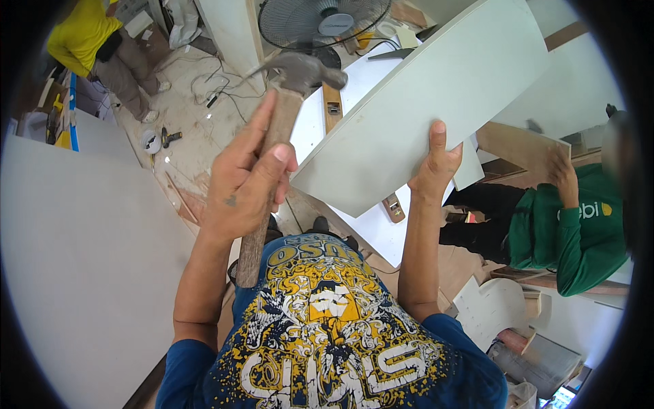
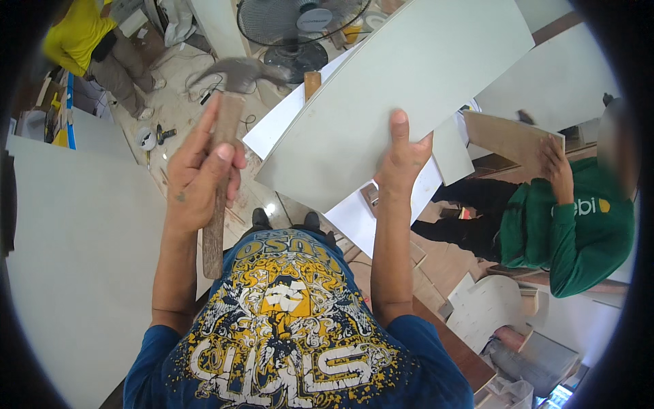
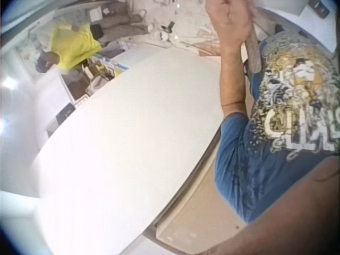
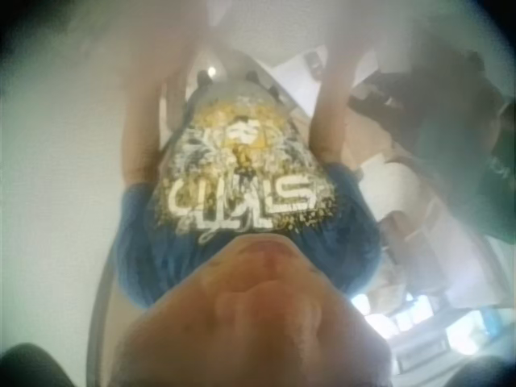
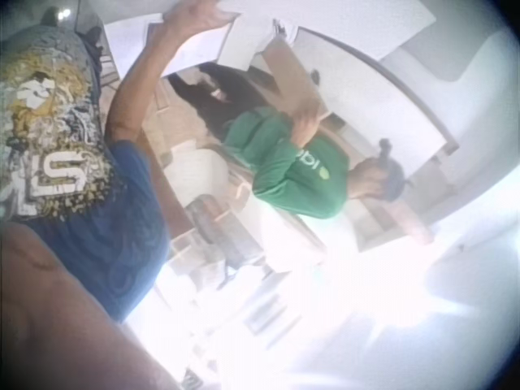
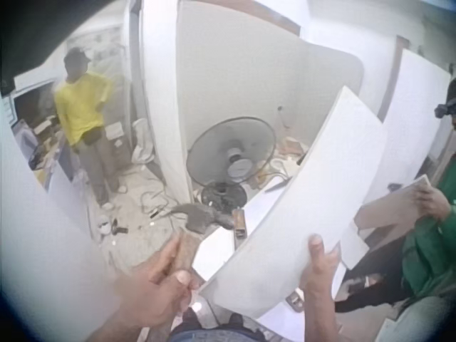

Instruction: The person uses a hammer to tap a white rectangular panel, then flips it to sand the edges with a sanding block. They place the panel on a workbench and continue hammering and sanding while another person wipes a separate piece nearby.

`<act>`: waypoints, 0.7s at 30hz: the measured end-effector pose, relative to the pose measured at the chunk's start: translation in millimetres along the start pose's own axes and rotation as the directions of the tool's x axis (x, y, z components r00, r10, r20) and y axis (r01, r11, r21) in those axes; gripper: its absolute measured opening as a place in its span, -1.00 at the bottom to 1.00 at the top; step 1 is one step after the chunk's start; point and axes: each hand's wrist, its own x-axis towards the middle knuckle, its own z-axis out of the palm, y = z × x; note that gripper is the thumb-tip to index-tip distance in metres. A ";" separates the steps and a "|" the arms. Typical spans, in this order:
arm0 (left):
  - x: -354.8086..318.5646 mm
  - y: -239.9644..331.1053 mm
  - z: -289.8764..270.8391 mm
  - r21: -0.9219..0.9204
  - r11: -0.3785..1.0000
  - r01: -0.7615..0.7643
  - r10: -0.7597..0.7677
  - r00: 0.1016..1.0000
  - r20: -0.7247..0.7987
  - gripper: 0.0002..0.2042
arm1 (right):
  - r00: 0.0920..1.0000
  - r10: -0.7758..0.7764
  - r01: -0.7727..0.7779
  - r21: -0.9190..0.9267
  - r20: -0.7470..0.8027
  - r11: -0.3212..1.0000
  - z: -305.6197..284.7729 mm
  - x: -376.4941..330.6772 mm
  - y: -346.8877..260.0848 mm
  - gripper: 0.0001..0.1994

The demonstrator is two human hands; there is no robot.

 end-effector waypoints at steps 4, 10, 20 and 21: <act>-0.7 -7.1 3.0 0.138 0.987 -0.086 0.084 0.996 0.020 -0.33 | 1.000 -0.023 0.023 -0.003 -0.020 1.000 0.3 1.0 2.1 -0.20; 3.7 -6.9 8.1 0.108 0.993 -0.037 0.033 0.999 0.036 -0.33 | 1.000 -0.027 0.027 -0.007 -0.012 1.000 -1.5 -1.1 4.8 -0.22; 8.3 -7.1 16.4 0.212 0.977 -0.018 -0.010 0.991 0.133 -0.33 | 1.000 -0.005 0.005 0.005 -0.022 1.000 -11.9 -0.4 7.0 -0.20; 7.9 -6.2 17.6 0.187 0.982 -0.017 -0.001 0.995 0.095 -0.33 | 1.000 -0.011 0.010 -0.013 -0.024 1.000 -13.1 -1.4 5.6 -0.21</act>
